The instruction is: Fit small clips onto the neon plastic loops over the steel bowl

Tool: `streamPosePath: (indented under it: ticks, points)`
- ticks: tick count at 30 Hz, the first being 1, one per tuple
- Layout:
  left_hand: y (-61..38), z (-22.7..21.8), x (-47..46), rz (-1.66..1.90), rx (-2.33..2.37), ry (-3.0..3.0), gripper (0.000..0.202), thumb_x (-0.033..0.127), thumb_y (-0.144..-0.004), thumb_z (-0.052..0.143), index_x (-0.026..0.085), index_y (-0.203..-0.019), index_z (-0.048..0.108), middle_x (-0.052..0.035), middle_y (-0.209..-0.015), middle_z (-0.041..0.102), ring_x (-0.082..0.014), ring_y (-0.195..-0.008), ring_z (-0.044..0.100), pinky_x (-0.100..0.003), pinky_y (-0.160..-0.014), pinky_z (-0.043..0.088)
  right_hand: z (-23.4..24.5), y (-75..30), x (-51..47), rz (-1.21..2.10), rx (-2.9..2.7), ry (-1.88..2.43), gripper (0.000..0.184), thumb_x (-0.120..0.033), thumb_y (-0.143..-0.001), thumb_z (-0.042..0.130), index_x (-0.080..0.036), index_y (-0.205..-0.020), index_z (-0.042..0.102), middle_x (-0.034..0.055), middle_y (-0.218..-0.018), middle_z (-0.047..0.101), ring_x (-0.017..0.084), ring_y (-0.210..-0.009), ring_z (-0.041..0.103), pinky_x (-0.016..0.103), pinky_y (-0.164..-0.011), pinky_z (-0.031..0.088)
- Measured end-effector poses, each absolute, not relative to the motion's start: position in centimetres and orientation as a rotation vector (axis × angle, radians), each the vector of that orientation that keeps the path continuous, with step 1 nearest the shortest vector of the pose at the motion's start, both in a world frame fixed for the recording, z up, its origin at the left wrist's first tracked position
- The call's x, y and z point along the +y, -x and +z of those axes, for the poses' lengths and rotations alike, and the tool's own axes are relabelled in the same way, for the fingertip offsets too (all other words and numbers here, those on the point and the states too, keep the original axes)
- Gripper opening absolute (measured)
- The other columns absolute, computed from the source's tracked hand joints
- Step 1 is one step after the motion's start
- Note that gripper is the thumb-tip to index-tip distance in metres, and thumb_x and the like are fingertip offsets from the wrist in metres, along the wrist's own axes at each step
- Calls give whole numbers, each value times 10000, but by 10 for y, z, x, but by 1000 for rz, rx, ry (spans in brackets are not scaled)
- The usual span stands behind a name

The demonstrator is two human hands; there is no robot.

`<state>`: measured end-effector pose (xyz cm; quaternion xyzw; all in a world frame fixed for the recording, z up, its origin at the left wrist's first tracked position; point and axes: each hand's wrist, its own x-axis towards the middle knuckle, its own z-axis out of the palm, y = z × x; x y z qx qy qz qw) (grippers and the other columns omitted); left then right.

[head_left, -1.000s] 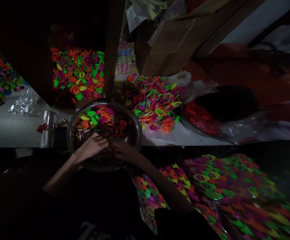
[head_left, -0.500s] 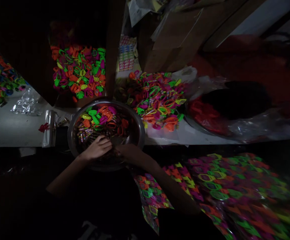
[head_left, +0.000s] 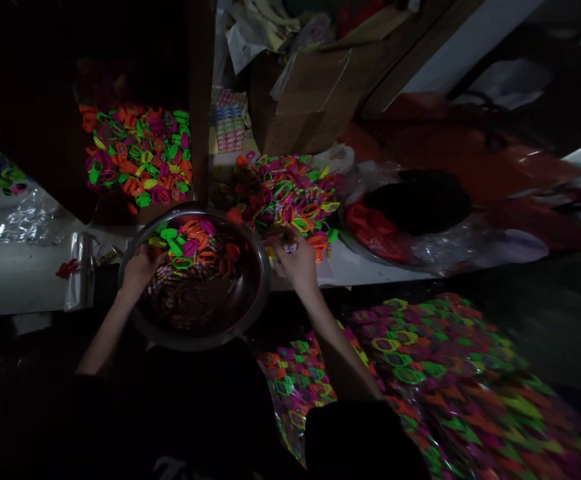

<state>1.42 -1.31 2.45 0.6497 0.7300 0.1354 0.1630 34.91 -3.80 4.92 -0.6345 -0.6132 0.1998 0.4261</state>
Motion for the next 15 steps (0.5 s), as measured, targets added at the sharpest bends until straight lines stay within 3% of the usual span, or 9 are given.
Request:
streamPosePath:
  ticks: [3,8,15]
  points:
    - [-17,18,6,54,2220,-1864,503,516,-859,472,77,-1083,569,-222,-998,655,-343,-953,632,-411,-796,466,39,-338,-39,519,-1495,1548,354,-380,-777,556,-159,-1055,553,98,-967,671,213,-877,625,342,-789,490]
    - [-20,17,10,-19,2185,-1796,490,527,-848,462,113,-1082,584,-204,-992,667,-330,-933,637,-383,-765,467,22,-313,-57,661,-1689,1599,326,-332,-755,586,-166,-1032,542,79,-882,669,209,-792,636,319,-705,501]
    - [-23,34,-27,346,2102,-2048,405,357,-814,534,98,-1125,564,-180,-1034,638,-320,-1064,568,-419,-907,438,25,-299,-72,780,-1845,1355,247,-294,-798,558,-161,-993,630,80,-968,690,202,-894,648,314,-802,500]
